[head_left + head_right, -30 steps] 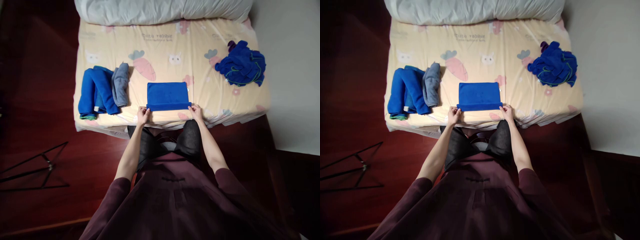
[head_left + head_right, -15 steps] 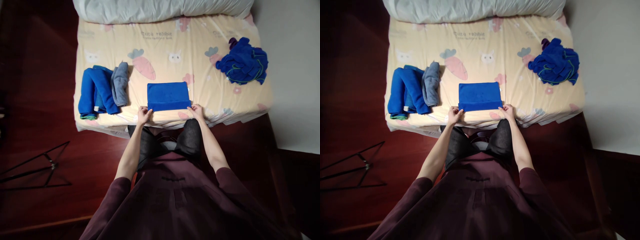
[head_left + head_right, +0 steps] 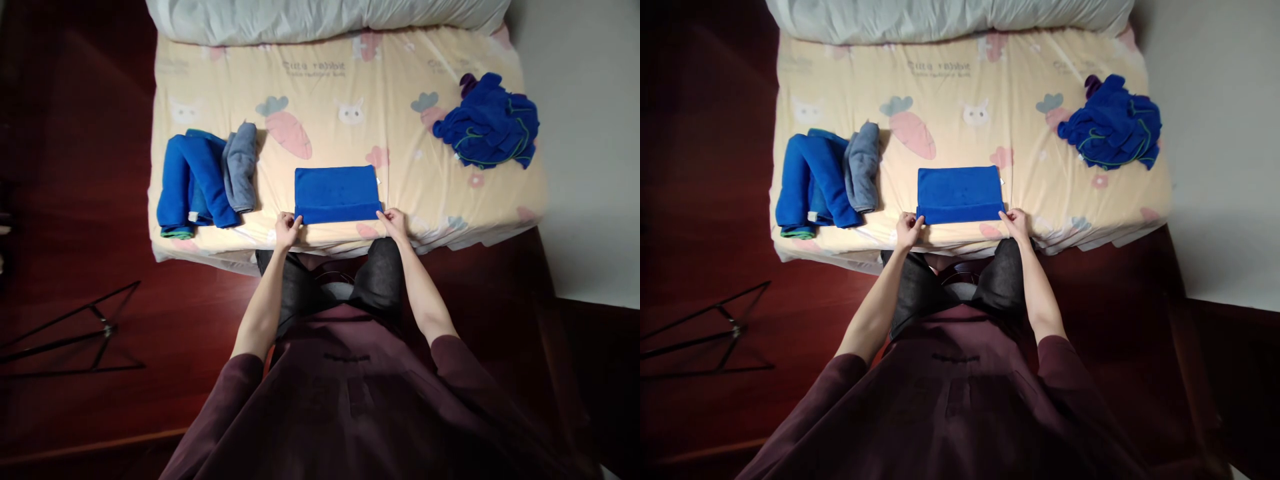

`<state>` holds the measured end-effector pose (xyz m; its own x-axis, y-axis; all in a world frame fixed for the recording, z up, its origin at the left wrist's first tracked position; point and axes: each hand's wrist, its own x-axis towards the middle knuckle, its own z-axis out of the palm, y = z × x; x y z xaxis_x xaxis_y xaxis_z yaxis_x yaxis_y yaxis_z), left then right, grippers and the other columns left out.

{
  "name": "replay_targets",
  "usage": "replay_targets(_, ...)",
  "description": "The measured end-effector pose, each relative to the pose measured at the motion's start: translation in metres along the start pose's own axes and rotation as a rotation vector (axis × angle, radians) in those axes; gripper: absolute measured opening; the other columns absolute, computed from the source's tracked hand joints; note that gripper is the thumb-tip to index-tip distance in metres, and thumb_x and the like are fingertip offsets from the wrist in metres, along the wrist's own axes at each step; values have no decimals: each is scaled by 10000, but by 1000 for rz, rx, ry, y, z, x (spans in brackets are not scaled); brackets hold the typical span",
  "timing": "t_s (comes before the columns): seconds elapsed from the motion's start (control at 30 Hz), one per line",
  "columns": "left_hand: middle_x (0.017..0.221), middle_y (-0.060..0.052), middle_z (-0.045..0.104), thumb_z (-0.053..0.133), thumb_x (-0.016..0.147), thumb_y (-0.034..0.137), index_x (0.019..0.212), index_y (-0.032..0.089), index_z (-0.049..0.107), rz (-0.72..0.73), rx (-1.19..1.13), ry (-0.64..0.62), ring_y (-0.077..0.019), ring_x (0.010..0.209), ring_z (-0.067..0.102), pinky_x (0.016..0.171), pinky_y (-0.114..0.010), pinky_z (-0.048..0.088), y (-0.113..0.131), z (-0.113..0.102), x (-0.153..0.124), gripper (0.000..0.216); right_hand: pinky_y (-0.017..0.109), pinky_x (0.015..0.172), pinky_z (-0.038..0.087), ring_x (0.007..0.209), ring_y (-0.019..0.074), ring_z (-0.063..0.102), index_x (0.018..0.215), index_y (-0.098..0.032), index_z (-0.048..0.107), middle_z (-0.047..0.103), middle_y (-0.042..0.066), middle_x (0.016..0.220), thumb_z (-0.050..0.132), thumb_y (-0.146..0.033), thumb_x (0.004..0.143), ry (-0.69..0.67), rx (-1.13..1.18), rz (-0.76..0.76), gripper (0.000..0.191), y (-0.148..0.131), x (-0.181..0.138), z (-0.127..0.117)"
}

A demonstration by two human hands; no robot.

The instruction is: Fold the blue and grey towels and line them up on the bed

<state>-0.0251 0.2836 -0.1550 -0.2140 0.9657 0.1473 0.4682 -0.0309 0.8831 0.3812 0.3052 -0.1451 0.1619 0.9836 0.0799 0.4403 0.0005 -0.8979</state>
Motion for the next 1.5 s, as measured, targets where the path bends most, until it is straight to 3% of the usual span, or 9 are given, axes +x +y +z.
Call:
replay_targets(0.37,873,-66,609,755,842,585,773,208,642,-27,-1,-5,-201,801,606,816,-364,530,3,-6,-2,399,298,582,441,618,156,521,634,-229,588,559,7,673,743,-645,784,33,-16,-24,469,3,1,3)
replay_targets(0.6,787,9,618,728,848,563,1124,237,613,-40,-108,-48,-156,714,595,736,-291,503,15,-6,-7,443,296,582,453,608,148,515,612,-224,585,554,3,664,778,-531,776,43,-22,-11,398,-1,0,4)
replay_targets(0.83,761,20,603,767,817,511,1162,246,623,-51,-195,-65,-154,693,576,719,-285,482,16,-7,-6,458,291,579,411,615,147,507,624,-226,582,555,-2,658,762,-613,734,-1,24,23,440,-1,1,2)
replay_targets(0.97,735,25,578,783,803,415,1225,234,665,-38,-264,-80,-147,668,549,687,-276,465,14,-7,-5,474,280,572,385,598,131,486,601,-223,561,533,-16,641,771,-574,709,-26,52,50,424,-1,1,2)
replay_targets(1.2,735,15,579,773,769,365,1139,220,741,-98,-327,-138,-137,622,508,600,-262,436,6,-9,-4,399,271,561,373,587,131,478,597,-228,528,502,-32,608,773,-492,718,-59,56,61,380,-2,0,1)
replay_targets(1.33,776,-5,601,778,788,371,1129,211,741,-35,-259,-89,-161,708,563,694,-288,498,3,-6,-6,378,264,567,380,592,125,469,665,-229,515,506,-36,647,780,-387,720,-52,47,26,314,-4,0,0)
replay_targets(1.5,1050,-110,673,828,792,406,1048,203,767,96,-148,24,-253,983,653,914,-402,563,5,-5,-5,333,258,579,422,609,124,447,881,-223,588,530,-20,777,752,-288,756,-60,-6,-2,216,-7,-2,-2)
